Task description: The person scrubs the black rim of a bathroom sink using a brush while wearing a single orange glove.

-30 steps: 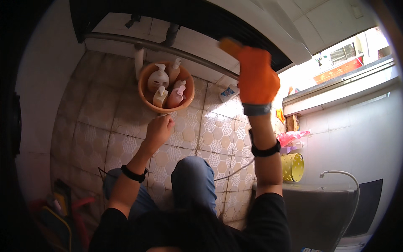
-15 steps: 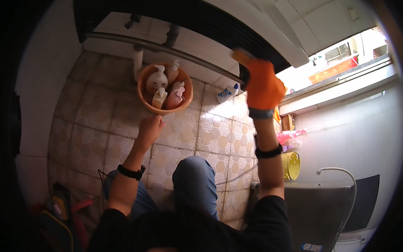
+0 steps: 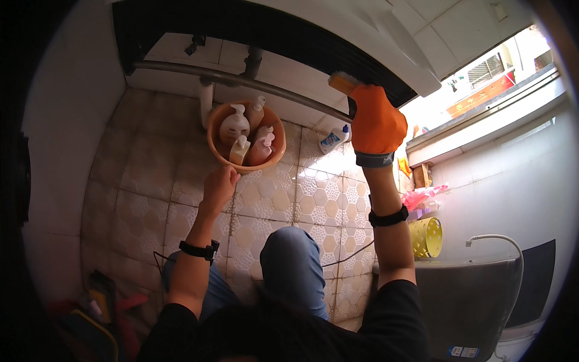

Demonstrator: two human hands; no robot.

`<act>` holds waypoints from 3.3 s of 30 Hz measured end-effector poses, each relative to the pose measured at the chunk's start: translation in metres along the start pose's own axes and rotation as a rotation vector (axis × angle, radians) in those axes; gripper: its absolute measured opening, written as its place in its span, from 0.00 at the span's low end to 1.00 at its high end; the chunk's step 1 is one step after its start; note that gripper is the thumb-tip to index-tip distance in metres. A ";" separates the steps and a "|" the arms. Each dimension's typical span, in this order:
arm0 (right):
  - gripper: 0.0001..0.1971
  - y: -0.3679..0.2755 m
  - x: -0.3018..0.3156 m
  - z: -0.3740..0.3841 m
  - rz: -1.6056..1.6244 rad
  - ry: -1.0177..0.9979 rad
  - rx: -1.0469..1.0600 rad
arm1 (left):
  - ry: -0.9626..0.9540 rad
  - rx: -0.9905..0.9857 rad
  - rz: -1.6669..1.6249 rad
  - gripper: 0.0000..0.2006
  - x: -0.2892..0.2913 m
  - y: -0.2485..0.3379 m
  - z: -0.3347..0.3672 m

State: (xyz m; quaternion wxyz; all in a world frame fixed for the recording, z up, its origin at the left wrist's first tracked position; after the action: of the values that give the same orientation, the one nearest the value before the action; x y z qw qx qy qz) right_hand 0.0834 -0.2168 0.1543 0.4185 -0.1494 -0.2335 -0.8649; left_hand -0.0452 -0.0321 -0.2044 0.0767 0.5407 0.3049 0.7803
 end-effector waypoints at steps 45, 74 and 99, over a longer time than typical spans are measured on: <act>0.07 0.012 0.006 -0.026 -0.064 -0.013 -0.164 | 0.312 0.179 -0.513 0.11 0.057 -0.033 0.034; 0.12 0.033 -0.017 -0.016 -0.022 0.153 0.040 | 0.228 0.126 -0.527 0.08 0.053 -0.006 0.039; 0.28 0.151 0.061 -0.128 0.622 -0.292 -0.546 | 0.052 -0.004 -0.328 0.08 0.042 0.023 0.023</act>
State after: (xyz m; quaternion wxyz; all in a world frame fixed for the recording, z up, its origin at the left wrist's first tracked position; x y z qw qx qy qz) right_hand 0.1588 -0.4058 0.1161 0.5670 -0.4382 0.0031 -0.6974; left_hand -0.0365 -0.0224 -0.1529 0.1960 0.4633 0.3894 0.7716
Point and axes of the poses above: each hand's wrist, its own z-axis towards the middle knuckle, its own x-axis out of the back of the hand, y = z × x, the point moved 3 cm from there along z, towards the middle knuckle, and after that the axes turned 10 degrees about z, right-handed, at the moved point
